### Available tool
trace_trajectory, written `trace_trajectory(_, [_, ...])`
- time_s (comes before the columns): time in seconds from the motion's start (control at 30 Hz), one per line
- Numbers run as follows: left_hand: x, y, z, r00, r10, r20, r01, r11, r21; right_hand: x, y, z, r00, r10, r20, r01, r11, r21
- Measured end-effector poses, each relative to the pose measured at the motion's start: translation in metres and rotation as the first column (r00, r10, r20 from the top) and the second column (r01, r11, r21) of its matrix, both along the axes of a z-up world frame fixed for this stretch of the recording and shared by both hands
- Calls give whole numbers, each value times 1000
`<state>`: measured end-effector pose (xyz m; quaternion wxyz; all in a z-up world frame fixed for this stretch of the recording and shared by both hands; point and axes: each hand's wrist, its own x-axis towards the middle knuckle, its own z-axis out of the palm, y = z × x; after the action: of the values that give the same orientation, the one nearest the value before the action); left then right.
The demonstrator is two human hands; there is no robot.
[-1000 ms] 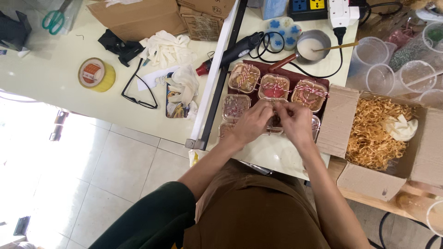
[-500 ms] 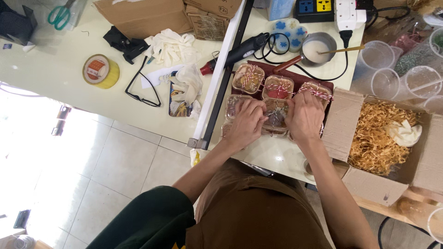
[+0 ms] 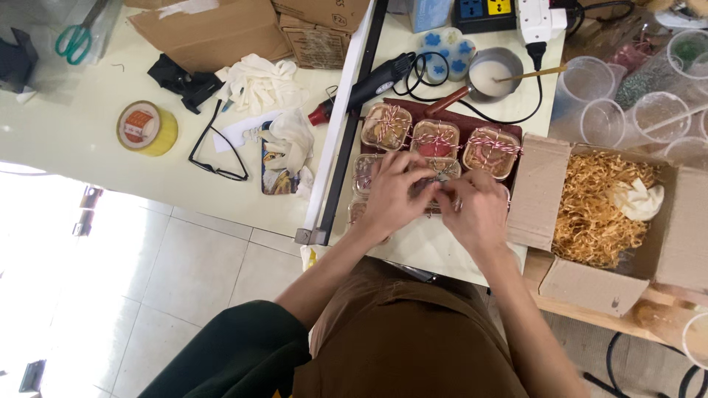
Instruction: The person packages small shaped candles by placing them into plastic containers filled with shredded paper, closing the lids, and securing them with ribbon.
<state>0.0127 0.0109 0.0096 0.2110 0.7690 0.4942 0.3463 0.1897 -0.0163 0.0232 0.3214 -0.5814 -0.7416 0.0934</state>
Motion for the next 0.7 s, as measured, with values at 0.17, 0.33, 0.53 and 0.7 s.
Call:
trace_trajectory(0.17, [2, 8, -9, 990, 7, -140, -8, 1000, -11, -9, -1, -1, 1000, -11, 10, 12, 999, -53])
trace_trajectory(0.33, [-18, 5, -16, 997, 46, 56, -38, 989, -141, 7, -10, -4, 945, -218, -243, 145, 947, -285])
trace_trajectory(0.53, [-31, -1, -17, 978, -30, 207, 92, 950, -298, -2, -24, -22, 809, -434, -396, 171, 819, -548])
trace_trajectory(0.7, [-39, -12, 3, 951, -38, 306, 165, 902, -399, -6, -31, -26, 694, -490, -527, 106, 794, -599])
